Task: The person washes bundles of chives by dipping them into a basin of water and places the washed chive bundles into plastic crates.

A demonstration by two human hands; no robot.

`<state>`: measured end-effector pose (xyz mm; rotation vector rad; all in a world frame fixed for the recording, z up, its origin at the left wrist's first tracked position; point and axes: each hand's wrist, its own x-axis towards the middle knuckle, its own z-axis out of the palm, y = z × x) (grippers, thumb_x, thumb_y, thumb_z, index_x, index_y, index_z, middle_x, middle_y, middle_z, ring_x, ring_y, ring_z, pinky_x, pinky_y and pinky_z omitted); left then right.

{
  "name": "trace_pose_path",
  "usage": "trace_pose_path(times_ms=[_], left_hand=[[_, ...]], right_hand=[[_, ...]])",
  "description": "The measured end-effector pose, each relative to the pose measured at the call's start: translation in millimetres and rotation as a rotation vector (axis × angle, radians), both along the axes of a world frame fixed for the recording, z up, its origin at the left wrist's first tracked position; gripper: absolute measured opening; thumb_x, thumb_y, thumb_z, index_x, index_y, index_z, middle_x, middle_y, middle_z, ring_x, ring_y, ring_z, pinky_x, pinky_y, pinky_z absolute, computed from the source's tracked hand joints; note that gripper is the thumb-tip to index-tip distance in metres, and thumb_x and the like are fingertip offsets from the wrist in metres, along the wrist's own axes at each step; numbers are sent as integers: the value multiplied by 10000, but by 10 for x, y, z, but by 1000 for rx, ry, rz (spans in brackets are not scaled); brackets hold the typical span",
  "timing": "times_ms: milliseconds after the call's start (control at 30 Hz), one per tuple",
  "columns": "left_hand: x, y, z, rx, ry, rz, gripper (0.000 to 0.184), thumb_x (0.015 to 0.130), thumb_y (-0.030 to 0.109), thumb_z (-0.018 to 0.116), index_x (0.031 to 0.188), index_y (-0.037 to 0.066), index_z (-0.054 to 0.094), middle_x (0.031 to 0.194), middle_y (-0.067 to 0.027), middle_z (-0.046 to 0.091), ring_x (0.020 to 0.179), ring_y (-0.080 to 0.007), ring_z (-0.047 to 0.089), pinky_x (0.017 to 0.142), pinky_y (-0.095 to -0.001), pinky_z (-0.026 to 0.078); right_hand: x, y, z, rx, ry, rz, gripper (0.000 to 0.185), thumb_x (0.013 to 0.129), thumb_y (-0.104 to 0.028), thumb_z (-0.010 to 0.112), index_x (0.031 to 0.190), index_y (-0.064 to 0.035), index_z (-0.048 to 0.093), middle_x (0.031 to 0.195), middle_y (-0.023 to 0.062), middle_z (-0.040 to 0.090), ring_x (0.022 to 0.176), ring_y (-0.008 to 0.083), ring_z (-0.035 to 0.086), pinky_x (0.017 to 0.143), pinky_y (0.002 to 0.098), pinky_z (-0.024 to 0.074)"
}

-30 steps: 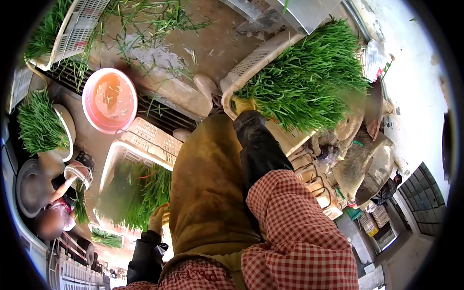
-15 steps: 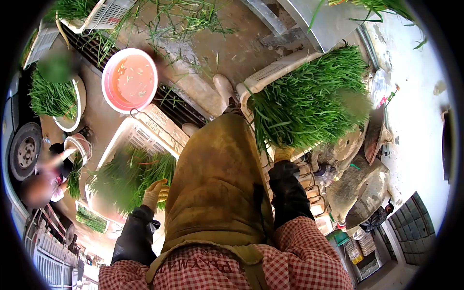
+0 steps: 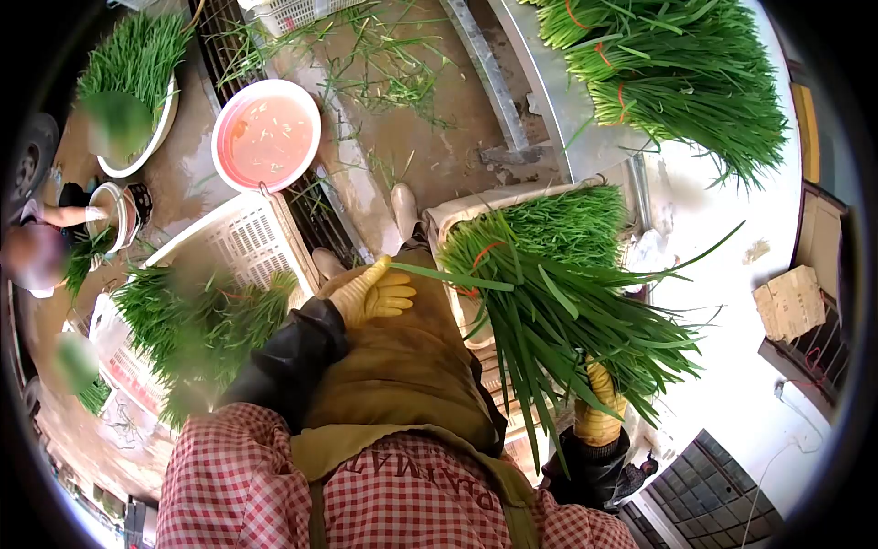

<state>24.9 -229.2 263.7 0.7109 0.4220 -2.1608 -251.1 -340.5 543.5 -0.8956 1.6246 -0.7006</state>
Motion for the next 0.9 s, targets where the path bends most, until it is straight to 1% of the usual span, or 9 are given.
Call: trace_pose_path(times_ms=[100,200,267,400,467,567,700,767,900], left_hand=[[-349,-347,172,-191,430,140,776,845,612,537,1345,27,434,1276,-179,532,1164,-272,531,977,-449,434],[-21,-783,999,-331,156,701,722,868,550,562,1365,46,418,1312,-141,520,1195,-265,509,999,-452,413],[341,-783,1075,-398,160,766,680,877,501,578,1365,54,421,1321,-130,516,1198,-265,508,1000,-451,413],[1063,-753,1364,-598,-218,842,624,811,226,713,1350,65,444,1299,-102,540,1188,-229,518,1003,-419,412],[1302,-712,1738,-619,-730,890,748,718,133,780,1369,70,417,1281,-73,552,1157,-217,534,996,-368,410],[1450,-575,2061,-663,-991,837,749,704,38,787,1359,74,427,1277,-64,555,1163,-196,526,991,-345,408],[1460,-343,2594,-690,-1137,847,749,670,35,822,1320,38,449,1249,-60,565,1160,-166,512,1006,-324,393],[1438,-238,2794,-732,-1147,825,748,676,43,817,1327,40,449,1250,-57,563,1155,-163,508,1009,-320,384],[1441,8,3129,-720,-1107,968,663,692,48,798,1285,33,502,1202,-60,594,1076,-153,558,948,-320,429]], right_hand=[[72,-26,83,37,-60,10,318,865,-160,664,1149,-34,597,1057,77,638,906,194,622,785,310,513],[-339,186,-509,-415,347,625,387,848,-147,683,1201,-39,568,1150,99,611,995,228,617,829,348,527],[-555,34,-830,-582,624,864,437,838,-132,691,1241,-45,545,1197,109,592,1030,241,612,842,369,532],[-210,-361,-808,554,81,461,534,824,-110,703,1311,-44,494,1262,113,557,1053,237,604,835,337,517],[-357,-669,-977,-234,1038,1017,586,827,-100,700,1356,-43,454,1309,118,524,1067,216,591,837,299,495],[510,-1041,-527,-335,84,544,724,827,-81,703,1446,-89,326,1406,146,406,1042,142,527,909,268,443],[2119,-955,54,-497,-549,789,1128,714,-349,810,1511,-142,40,1514,188,205,1327,308,363,1077,438,291],[2723,-737,184,-506,-703,971,1273,630,-445,842,1508,-152,-32,1538,182,141,1366,308,303,1097,419,257],[3204,-305,-338,-242,-749,1399,1182,614,-303,886,1482,-91,112,1416,113,362,1287,239,381,1062,368,329]])
